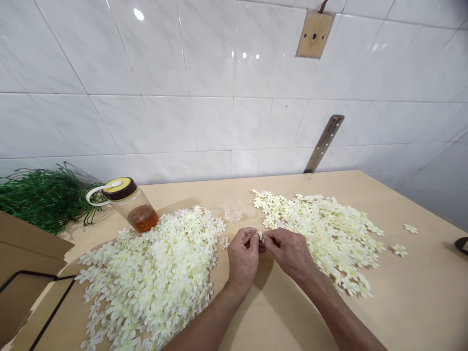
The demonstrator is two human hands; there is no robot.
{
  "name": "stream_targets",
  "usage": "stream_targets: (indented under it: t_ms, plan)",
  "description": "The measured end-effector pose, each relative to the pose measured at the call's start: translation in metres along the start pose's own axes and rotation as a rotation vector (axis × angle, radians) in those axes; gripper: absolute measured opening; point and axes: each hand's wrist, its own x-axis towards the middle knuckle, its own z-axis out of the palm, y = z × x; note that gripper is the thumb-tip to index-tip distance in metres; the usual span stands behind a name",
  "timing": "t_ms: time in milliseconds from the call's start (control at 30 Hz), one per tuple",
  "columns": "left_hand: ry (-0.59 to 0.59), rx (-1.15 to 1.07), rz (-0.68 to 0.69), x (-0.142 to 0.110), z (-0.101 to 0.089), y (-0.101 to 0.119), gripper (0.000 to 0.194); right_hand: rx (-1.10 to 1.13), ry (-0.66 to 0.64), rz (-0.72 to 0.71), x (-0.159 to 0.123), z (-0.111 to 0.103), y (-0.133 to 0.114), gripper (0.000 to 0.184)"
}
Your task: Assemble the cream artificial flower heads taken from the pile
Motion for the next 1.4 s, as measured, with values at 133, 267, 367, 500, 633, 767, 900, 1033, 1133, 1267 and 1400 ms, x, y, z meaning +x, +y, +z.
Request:
stream_targets:
  t_ms: [133, 267, 367, 500, 633, 767, 900, 1033, 1133, 1267, 1400]
  plan:
    - [-0.01, -0.043, -0.016, 0.003, 0.0, -0.006, 0.02, -0.03, 0.025, -0.014, 0.0, 0.001, 0.002, 0.026]
    - [-0.03, -0.048, -0.018, 0.004, -0.001, -0.008, 0.019, -0.062, 0.037, -0.004, -0.001, 0.004, 0.001, 0.027]
    - [-0.022, -0.037, -0.017, 0.005, -0.001, -0.006, 0.017, -0.062, 0.043, 0.023, -0.001, 0.003, 0.0, 0.029]
    - [-0.017, -0.067, -0.031, 0.005, -0.002, -0.003, 0.018, 0.058, -0.033, 0.105, 0.0, -0.002, 0.0, 0.036]
    - [-0.015, -0.047, -0.003, 0.005, -0.002, -0.004, 0.019, 0.153, -0.053, 0.11, 0.0, -0.005, -0.001, 0.026]
    - [-0.01, -0.03, -0.003, 0.005, -0.002, -0.006, 0.018, 0.14, -0.053, 0.08, 0.0, -0.005, 0.0, 0.023]
    - [-0.005, -0.014, -0.004, 0.006, -0.002, -0.007, 0.017, 0.075, -0.037, 0.032, -0.002, -0.001, 0.001, 0.023]
    - [0.0, -0.004, -0.006, 0.006, -0.003, -0.007, 0.016, 0.017, 0.009, -0.001, -0.004, 0.004, 0.0, 0.023]
    - [-0.004, -0.002, -0.002, 0.007, -0.003, -0.007, 0.017, -0.007, 0.026, 0.013, -0.004, 0.006, -0.002, 0.023]
    - [-0.017, -0.026, -0.022, 0.006, -0.002, -0.005, 0.018, 0.008, 0.039, 0.061, -0.003, 0.005, -0.004, 0.023]
    - [-0.032, -0.07, -0.035, 0.005, -0.002, -0.002, 0.019, 0.064, 0.069, 0.127, -0.002, 0.004, -0.002, 0.022]
